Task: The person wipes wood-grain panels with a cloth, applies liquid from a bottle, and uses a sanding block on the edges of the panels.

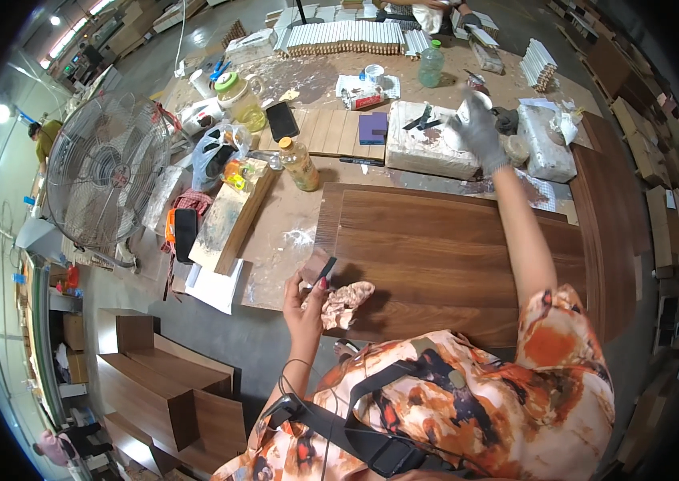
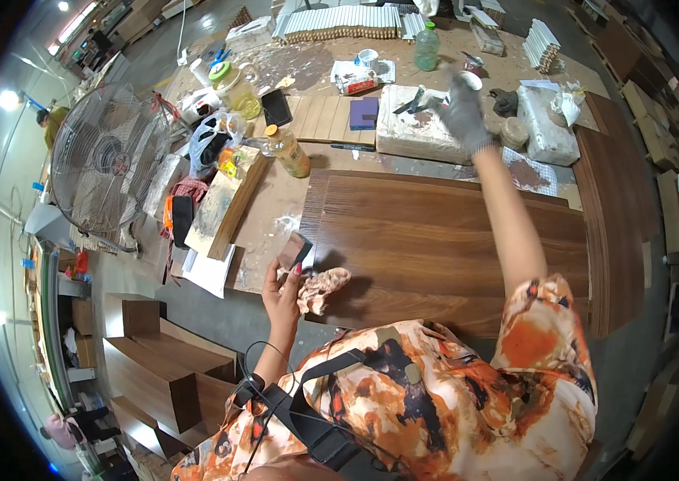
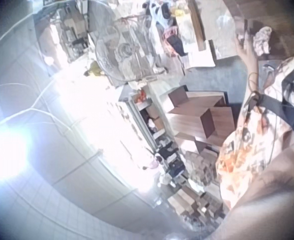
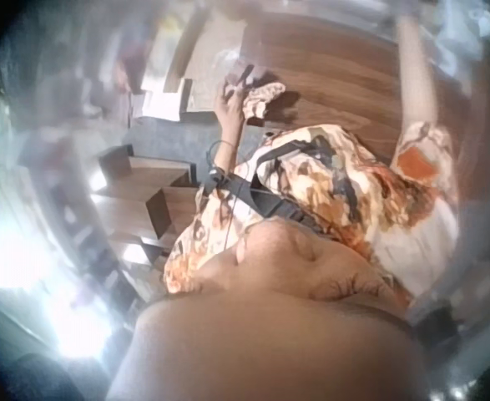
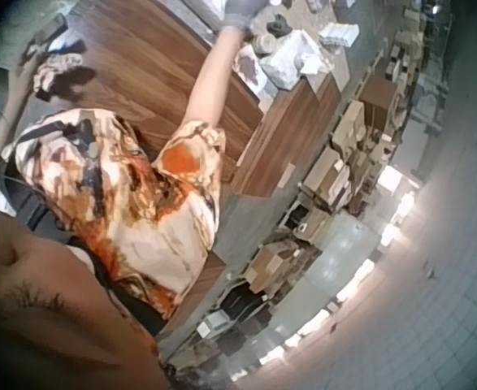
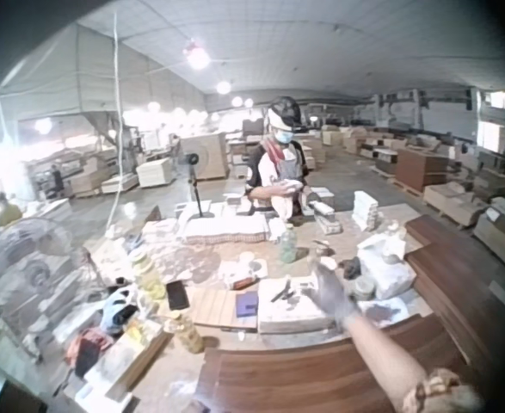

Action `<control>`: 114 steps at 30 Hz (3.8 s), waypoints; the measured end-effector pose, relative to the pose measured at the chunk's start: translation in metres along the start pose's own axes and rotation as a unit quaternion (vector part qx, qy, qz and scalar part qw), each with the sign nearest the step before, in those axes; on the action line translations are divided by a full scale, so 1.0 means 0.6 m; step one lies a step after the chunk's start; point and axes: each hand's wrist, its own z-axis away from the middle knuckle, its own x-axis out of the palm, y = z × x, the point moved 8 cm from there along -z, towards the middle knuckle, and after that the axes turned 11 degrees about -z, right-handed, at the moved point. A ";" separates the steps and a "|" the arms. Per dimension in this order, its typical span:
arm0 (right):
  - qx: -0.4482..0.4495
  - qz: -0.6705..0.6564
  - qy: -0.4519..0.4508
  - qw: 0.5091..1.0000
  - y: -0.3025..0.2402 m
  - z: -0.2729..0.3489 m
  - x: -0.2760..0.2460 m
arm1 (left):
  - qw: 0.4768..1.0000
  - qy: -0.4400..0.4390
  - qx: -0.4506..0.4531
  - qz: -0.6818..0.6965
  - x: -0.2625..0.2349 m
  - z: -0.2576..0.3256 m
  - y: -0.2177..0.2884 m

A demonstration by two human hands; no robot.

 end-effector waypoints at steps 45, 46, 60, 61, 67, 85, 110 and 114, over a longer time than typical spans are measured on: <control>0.308 -0.808 0.032 0.502 -0.124 0.252 0.295 | 0.868 0.049 0.118 -0.480 0.107 -0.203 0.034; 0.313 -0.799 0.038 0.512 -0.118 0.256 0.296 | 0.872 0.058 0.129 -0.468 0.104 -0.204 0.028; 0.327 -0.773 0.039 0.542 -0.100 0.269 0.308 | 0.888 0.089 0.101 -0.439 0.086 -0.189 0.035; 0.322 -0.774 0.031 0.544 -0.091 0.267 0.304 | 0.888 0.089 0.104 -0.438 0.092 -0.188 0.036; 0.323 -0.781 0.036 0.533 -0.067 0.271 0.321 | 0.936 0.206 0.140 -0.247 -0.064 -0.193 0.061; 0.334 -0.836 0.048 0.433 -0.029 0.280 0.321 | 0.917 0.054 0.008 -0.396 -0.331 -0.020 -0.065; 0.283 -0.134 0.351 0.882 0.247 0.572 -0.268 | 0.861 -0.115 0.108 -0.483 -0.110 0.061 0.084; 0.456 0.111 0.353 0.809 0.293 0.651 -0.378 | 0.828 -0.251 -0.088 -0.494 -0.115 0.058 0.000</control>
